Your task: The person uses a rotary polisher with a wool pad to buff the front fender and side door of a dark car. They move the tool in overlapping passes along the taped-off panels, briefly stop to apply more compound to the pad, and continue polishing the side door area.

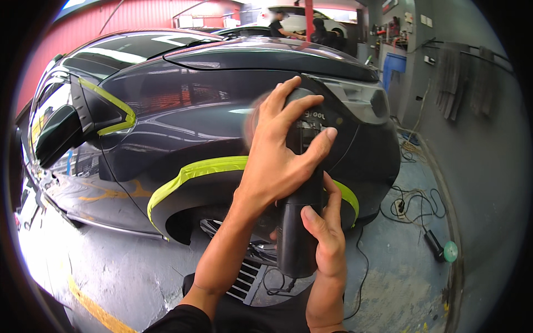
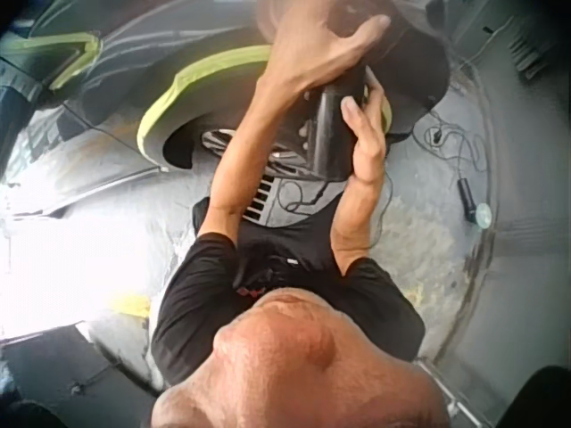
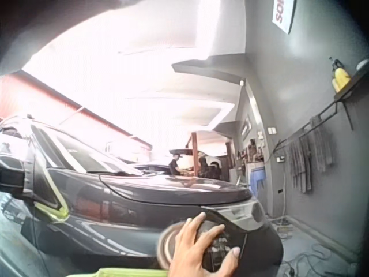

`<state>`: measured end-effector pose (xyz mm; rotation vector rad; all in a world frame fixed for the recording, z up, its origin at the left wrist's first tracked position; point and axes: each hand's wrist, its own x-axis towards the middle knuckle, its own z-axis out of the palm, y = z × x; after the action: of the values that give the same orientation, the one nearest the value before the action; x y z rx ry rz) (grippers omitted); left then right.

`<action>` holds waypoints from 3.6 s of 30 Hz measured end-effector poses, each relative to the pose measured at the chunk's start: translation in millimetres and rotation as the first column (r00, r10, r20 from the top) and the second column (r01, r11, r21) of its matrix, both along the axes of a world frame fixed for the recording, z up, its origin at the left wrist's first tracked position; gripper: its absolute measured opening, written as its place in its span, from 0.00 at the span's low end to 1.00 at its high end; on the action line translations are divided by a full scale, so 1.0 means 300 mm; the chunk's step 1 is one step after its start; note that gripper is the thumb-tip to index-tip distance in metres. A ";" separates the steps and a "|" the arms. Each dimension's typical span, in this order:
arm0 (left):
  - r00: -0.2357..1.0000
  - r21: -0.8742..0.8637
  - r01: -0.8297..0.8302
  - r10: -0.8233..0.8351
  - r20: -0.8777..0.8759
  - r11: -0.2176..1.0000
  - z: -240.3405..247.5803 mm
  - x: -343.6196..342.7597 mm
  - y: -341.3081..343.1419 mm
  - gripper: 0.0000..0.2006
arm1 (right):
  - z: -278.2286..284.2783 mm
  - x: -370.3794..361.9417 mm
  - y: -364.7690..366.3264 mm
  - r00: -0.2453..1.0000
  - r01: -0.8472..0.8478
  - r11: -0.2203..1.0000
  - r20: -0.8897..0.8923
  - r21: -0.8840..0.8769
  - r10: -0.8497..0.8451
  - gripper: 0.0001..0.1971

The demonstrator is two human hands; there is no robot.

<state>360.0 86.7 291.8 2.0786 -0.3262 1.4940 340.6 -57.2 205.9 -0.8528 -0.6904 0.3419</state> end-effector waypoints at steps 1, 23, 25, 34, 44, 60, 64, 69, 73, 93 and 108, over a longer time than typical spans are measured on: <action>1.000 0.001 -0.007 0.007 0.016 1.000 0.003 -0.017 0.019 0.25 | 0.002 -0.016 0.018 1.000 0.005 1.000 0.003 0.006 -0.005 0.41; 0.997 -0.161 0.059 -0.049 0.065 0.985 0.037 -0.218 0.277 0.20 | 0.051 -0.233 0.238 1.000 0.001 0.997 0.029 -0.083 0.001 0.40; 0.997 -0.158 0.064 -0.057 0.051 0.985 0.040 -0.220 0.275 0.20 | 0.053 -0.237 0.241 1.000 -0.003 0.998 0.026 -0.071 0.005 0.40; 0.995 -0.143 0.095 -0.089 0.045 0.985 0.044 -0.218 0.293 0.21 | 0.045 -0.255 0.267 0.998 0.053 0.993 0.027 -0.106 -0.051 0.37; 0.992 -0.121 0.070 -0.056 0.112 0.990 0.018 -0.380 0.459 0.19 | 0.065 -0.376 0.390 1.000 0.001 0.986 -0.009 -0.166 -0.003 0.45; 0.997 -0.092 0.017 -0.010 0.070 0.996 0.033 -0.315 0.377 0.18 | 0.080 -0.324 0.304 0.993 -0.062 0.997 -0.109 -0.053 0.056 0.40; 0.995 -0.066 0.064 -0.059 0.075 0.996 0.023 -0.177 0.232 0.19 | 0.009 -0.222 0.199 0.991 0.053 0.996 -0.119 -0.073 -0.062 0.45; 0.989 -0.074 0.149 -0.148 0.019 0.986 0.027 -0.023 0.094 0.20 | -0.021 -0.097 0.113 0.993 0.107 0.994 -0.048 0.004 -0.107 0.32; 0.988 -0.061 0.153 -0.152 0.017 0.986 0.031 -0.017 0.095 0.20 | -0.010 -0.115 0.113 0.993 0.092 0.995 -0.077 0.028 -0.090 0.35; 0.961 -0.171 -0.089 0.130 0.245 0.981 -0.006 -0.327 0.426 0.19 | 0.045 -0.118 0.366 0.957 -0.216 0.972 0.178 -0.087 0.229 0.42; 0.897 0.035 -0.147 0.118 0.426 0.989 0.125 -0.046 0.382 0.19 | 0.119 0.266 0.353 0.890 -0.225 0.974 0.401 -0.031 0.218 0.40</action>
<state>346.2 201.3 329.2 1.8377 -0.4076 2.0462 420.5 48.8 241.8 -0.8377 -1.1812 0.3678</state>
